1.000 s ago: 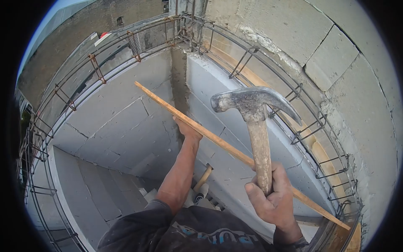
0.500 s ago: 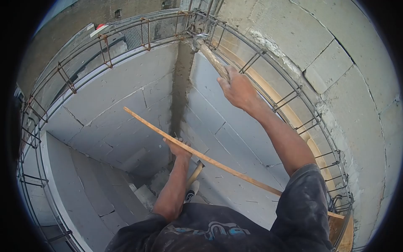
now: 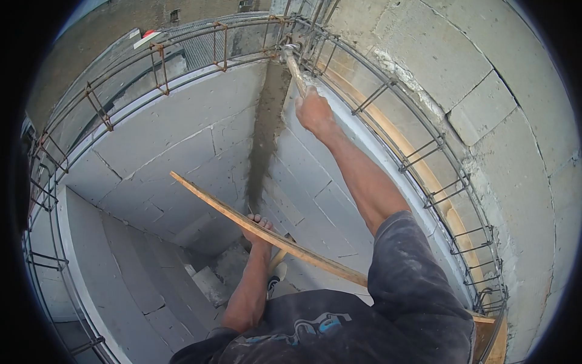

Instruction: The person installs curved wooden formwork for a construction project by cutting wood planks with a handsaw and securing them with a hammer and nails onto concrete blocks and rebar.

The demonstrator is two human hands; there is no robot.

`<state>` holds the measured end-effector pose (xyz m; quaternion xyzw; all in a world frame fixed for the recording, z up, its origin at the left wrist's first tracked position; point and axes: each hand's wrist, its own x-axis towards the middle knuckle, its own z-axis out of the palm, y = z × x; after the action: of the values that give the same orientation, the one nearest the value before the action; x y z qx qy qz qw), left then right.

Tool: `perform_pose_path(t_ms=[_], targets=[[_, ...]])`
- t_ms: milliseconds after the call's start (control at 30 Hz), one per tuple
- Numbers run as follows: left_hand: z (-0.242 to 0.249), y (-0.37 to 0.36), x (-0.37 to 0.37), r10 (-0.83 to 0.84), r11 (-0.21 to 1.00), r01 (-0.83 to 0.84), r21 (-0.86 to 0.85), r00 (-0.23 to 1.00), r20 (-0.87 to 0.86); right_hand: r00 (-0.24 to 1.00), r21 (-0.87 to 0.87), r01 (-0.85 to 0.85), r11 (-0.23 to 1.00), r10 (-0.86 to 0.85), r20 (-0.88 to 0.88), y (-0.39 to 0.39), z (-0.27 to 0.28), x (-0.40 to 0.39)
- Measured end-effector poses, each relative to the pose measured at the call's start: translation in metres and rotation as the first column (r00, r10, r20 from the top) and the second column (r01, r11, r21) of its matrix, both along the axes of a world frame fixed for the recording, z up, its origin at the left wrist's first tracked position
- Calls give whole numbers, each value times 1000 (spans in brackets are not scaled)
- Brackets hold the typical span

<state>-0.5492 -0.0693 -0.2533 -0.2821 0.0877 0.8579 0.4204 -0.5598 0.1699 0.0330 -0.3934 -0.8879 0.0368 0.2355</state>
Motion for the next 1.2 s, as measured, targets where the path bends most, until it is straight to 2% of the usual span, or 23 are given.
perform_pose_path(t_ms=[33, 133, 233, 300, 333, 400, 433, 533, 633, 733, 833, 933, 1033, 1133, 1200], targets=[[2, 2, 0, 3, 1000, -3, -23, 1000, 3, 996, -1, 14, 1000, -14, -82, -11, 14, -6], [0, 4, 2, 3, 998, -3, -61, 1000, 3, 981, 1, 54, 999, -53, -187, -19, 16, -18], [-2, -2, 4, -24, 997, 24, -68, 1000, -4, 993, -413, 98, 905, -61, 104, -1, -3, -11], [5, -4, 0, -33, 993, 32, -117, 999, -1, 994, -399, 85, 913, -53, 91, -1, -4, -15], [-3, 0, -1, -13, 999, 12, -41, 1000, -24, 995, -389, 77, 918, -44, 92, -2, -2, -18], [-22, -5, 3, 9, 996, -3, 88, 998, -60, 998, -185, 43, 982, -50, -33, -6, -2, -23], [-25, -7, 3, -14, 998, 17, 57, 998, -56, 995, -71, 29, 997, -36, -97, -7, 2, -29], [-33, -5, 5, 27, 989, -17, 149, 997, -66, 976, -106, 39, 994, -61, -210, -17, 7, -35], [-31, -5, 5, 30, 991, -20, 133, 997, -70, 996, -110, 23, 994, -13, 93, 24, -33, -26], [-25, -7, 4, 20, 990, -13, 144, 999, -45, 998, -298, 39, 954, -51, -33, 6, -4, -33], [-32, -2, 5, 44, 985, -35, 170, 998, -49, 980, -147, 3, 989, -32, -194, -16, 18, -37], [-39, -1, 6, 32, 984, -18, 176, 997, -76, 987, -130, 36, 991, -55, -150, -7, -2, -43], [-40, -6, 5, 44, 965, -3, 264, 988, -148, 998, -161, 46, 986, -37, 57, 30, -28, -39], [-50, -7, 5, 65, 935, -10, 355, 988, -143, 995, -323, 21, 946, -51, -84, 25, -6, -43], [-52, -4, 6, 63, 935, -15, 354, 990, -124, 980, -212, 43, 976, -83, -182, 0, 8, -46]])
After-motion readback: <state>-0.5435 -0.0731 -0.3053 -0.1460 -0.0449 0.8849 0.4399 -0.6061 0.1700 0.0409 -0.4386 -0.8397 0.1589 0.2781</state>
